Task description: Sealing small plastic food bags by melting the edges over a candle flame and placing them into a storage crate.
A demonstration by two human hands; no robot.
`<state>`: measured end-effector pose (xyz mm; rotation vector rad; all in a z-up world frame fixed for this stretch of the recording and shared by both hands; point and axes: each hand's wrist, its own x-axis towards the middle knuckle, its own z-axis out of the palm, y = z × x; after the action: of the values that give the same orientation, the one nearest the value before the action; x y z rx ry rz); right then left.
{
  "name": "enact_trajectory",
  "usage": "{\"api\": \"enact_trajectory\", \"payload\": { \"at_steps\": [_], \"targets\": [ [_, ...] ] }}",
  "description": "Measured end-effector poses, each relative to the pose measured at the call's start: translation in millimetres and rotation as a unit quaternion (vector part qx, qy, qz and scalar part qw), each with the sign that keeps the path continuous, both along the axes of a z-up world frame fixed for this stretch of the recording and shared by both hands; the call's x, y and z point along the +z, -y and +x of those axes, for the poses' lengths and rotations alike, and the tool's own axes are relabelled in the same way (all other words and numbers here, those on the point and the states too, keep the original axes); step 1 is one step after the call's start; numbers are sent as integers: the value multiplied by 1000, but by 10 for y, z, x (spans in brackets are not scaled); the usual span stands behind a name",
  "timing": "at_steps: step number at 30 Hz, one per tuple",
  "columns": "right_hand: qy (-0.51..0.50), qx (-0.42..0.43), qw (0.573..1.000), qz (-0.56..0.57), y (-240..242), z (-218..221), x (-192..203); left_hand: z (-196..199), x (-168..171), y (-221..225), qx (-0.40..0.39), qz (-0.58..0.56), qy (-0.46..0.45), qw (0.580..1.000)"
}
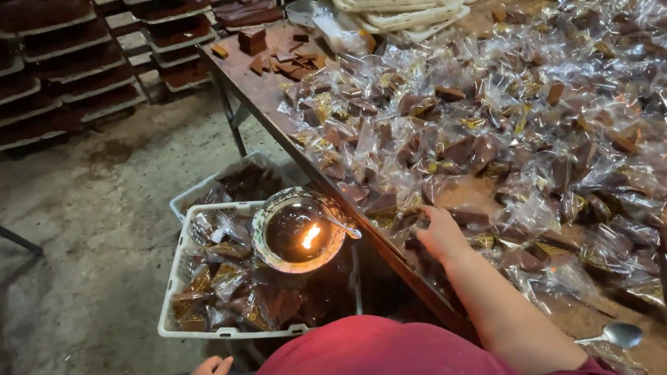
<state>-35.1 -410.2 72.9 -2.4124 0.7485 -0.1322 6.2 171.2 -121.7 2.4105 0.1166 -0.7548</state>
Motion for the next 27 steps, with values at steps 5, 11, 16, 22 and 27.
{"api": "enact_trajectory", "payload": {
  "at_steps": [5, 11, 16, 22, 27],
  "targets": [
    [131, -104, 979, 119, 53, 39, 309, 83, -51, 45, 49, -112, -23, 992],
    [180, 53, 863, 469, -859, -22, 1446, 79, 1818, 1203, 162, -457, -212, 848],
    [41, 343, 815, 465, -1481, 74, 964, -124, 2580, 1894, 31, -562, -247, 789],
    [55, 113, 880, 458, -1604, 173, 315, -266, 1979, 2034, 224, -532, -211, 789],
    [51, 558, 767, 313, -1643, 67, 387, -260, 2116, 1913, 154, -458, -238, 842]
  ]
}}
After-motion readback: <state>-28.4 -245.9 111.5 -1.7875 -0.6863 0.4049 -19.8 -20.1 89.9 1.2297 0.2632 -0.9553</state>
